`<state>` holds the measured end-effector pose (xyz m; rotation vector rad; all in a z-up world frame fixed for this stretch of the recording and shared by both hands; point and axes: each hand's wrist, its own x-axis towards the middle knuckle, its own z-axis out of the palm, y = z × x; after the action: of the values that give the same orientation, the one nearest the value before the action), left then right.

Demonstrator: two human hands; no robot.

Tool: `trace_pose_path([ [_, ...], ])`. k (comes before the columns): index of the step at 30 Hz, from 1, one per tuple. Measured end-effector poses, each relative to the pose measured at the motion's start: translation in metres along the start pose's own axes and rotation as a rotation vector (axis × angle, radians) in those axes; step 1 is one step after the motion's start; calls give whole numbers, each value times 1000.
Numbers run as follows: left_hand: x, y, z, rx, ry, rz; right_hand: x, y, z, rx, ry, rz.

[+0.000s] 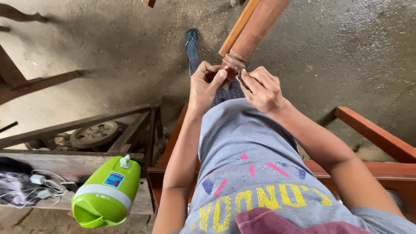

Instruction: The person sands the legs of a wooden chair using a piece of sandpaper. They work on each leg individually, holding the chair leg with one hand and sanding with the other. The person also wipes the sanded areas with their hand to check the surface.

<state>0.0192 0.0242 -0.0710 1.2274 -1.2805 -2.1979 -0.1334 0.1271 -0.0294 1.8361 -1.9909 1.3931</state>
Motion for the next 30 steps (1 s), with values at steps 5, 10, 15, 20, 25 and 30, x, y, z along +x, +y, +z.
trace_pose_path([
  [5,6,-17,-5,-80,-11,22,22,-12,-10,-58,-130,7],
  [10,3,-12,4,-147,-22,14,73,-30,-14,-374,-592,-6],
  [15,-4,1,0,-188,-88,30,92,-23,8,-414,-918,133],
  [20,1,-8,0,-127,-30,0,32,-8,-8,-282,-450,-5],
  [25,-6,-1,4,-91,26,16,-44,23,4,-34,-200,113],
  [30,-18,41,10,276,43,55,-84,46,25,178,-19,521],
])
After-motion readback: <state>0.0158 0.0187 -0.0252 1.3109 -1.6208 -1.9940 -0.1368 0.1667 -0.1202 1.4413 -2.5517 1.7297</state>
